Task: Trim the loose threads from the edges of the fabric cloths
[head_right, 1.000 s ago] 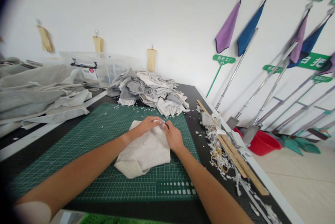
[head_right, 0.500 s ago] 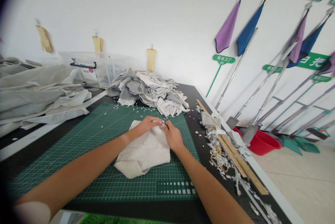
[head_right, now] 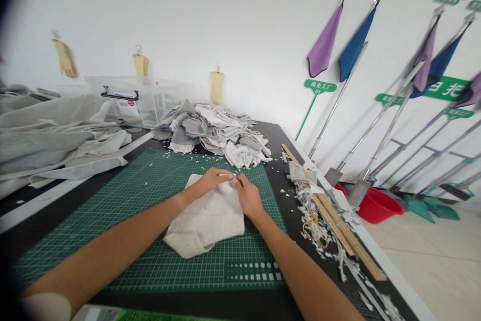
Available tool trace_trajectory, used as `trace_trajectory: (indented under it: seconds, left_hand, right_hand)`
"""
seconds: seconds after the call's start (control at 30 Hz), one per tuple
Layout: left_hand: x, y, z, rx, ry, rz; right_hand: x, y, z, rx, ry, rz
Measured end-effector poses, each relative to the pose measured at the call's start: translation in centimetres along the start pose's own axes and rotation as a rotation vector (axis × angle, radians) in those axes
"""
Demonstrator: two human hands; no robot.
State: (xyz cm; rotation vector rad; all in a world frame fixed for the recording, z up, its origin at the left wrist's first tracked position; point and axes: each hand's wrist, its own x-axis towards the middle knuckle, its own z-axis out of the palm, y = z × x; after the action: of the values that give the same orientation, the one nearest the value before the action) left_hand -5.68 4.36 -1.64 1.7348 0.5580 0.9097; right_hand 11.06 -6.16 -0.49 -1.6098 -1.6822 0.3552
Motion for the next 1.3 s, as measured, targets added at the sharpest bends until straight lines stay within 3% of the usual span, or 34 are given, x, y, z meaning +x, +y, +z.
trace_trajectory:
  seconds: [0.4, 0.63, 0.77, 0.9, 1.03, 1.2, 1.3]
  left_hand:
    - [0.3, 0.1, 0.1, 0.019, 0.06, 0.026]
    - [0.5, 0.8, 0.0, 0.066, 0.165, 0.11]
    - [1.3, 1.9, -1.0, 0.119, 0.371, 0.127]
    - [1.9, 4.6, -3.1, 0.132, 0.612, 0.176]
    - [1.9, 8.7, -5.2, 0.161, 0.777, 0.323]
    - [1.1, 14.4, -7.4, 0.203, 0.863, 0.476]
    - [0.2, 17.4, -8.4, 0.199, 0.855, 0.535]
  right_hand:
    - [0.3, 0.0, -0.1, 0.147, 0.008, 0.02]
    - [1.3, 0.8, 0.0, 0.236, -0.032, 0.155]
    - [0.8, 0.2, -0.7, 0.495, -0.264, 0.233]
    - [0.1, -1.1, -1.9, 0.585, -0.429, 0.329]
    - [0.2, -2.0, -3.1, 0.59, -0.499, 0.288]
    - [0.6, -2.1, -5.1, 0.443, -0.631, 0.219]
    - [0.8, -2.2, -6.3, 0.381, -0.614, 0.189]
